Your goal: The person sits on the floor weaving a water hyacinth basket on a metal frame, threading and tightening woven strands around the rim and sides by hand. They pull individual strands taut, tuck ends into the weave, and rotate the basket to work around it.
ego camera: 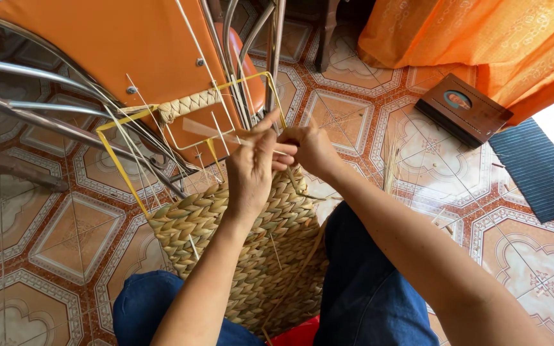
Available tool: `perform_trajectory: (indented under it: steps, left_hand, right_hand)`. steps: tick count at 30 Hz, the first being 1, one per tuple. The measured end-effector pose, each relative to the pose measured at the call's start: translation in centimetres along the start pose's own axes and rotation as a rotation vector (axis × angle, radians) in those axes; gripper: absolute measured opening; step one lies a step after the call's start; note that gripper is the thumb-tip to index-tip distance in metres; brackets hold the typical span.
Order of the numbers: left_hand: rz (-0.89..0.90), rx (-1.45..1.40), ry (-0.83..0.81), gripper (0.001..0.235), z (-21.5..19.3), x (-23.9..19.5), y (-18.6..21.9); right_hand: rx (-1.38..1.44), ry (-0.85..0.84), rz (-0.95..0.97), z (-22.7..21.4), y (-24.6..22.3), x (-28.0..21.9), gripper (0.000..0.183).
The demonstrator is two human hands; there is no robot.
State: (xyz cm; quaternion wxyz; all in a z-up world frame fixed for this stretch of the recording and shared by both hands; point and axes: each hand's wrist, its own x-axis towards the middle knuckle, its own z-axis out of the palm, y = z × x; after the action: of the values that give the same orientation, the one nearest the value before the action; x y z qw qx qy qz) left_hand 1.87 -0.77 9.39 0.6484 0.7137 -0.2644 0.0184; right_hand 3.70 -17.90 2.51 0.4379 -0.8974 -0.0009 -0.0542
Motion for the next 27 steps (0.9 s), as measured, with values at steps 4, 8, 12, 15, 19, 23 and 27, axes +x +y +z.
perform_trajectory:
  steps: [4, 8, 12, 15, 19, 23, 27]
  left_hand:
    - [0.21, 0.319, 0.051, 0.048, -1.3, -1.8, -1.8]
    - [0.008, 1.023, 0.008, 0.029, -3.9, -3.0, -4.3]
    - [-0.248, 1.046, -0.131, 0.018, -4.2, -2.3, -3.0]
    - [-0.335, 0.894, -0.105, 0.052, -1.3, -0.3, 2.9]
    - [-0.294, 1.091, -0.356, 0.081, 0.3, -0.5, -3.4]
    - [-0.139, 1.113, -0.272, 0.047, 0.1, -0.8, -6.2]
    - [-0.295, 0.93, -0.32, 0.023, -1.5, -0.4, -3.1]
  right_hand:
    - [-0.135, 0.04, -0.133, 0.8, -0.1, -0.5, 0.012]
    - [-0.052, -0.019, -0.214, 0.3, -0.1, -0.5, 0.007]
    - [0.154, -0.025, -0.032, -0.4, -1.8, -1.1, 0.009]
    - [0.091, 0.022, -0.05, 0.1, -0.3, 0.0, 0.011]
    - [0.082, 0.009, -0.127, -0.9, -0.5, -0.4, 0.015]
    - [0.147, 0.059, 0.056, -2.4, -1.9, -1.7, 0.02]
    - [0.164, 0.102, -0.084, -2.0, -1.8, -2.3, 0.023]
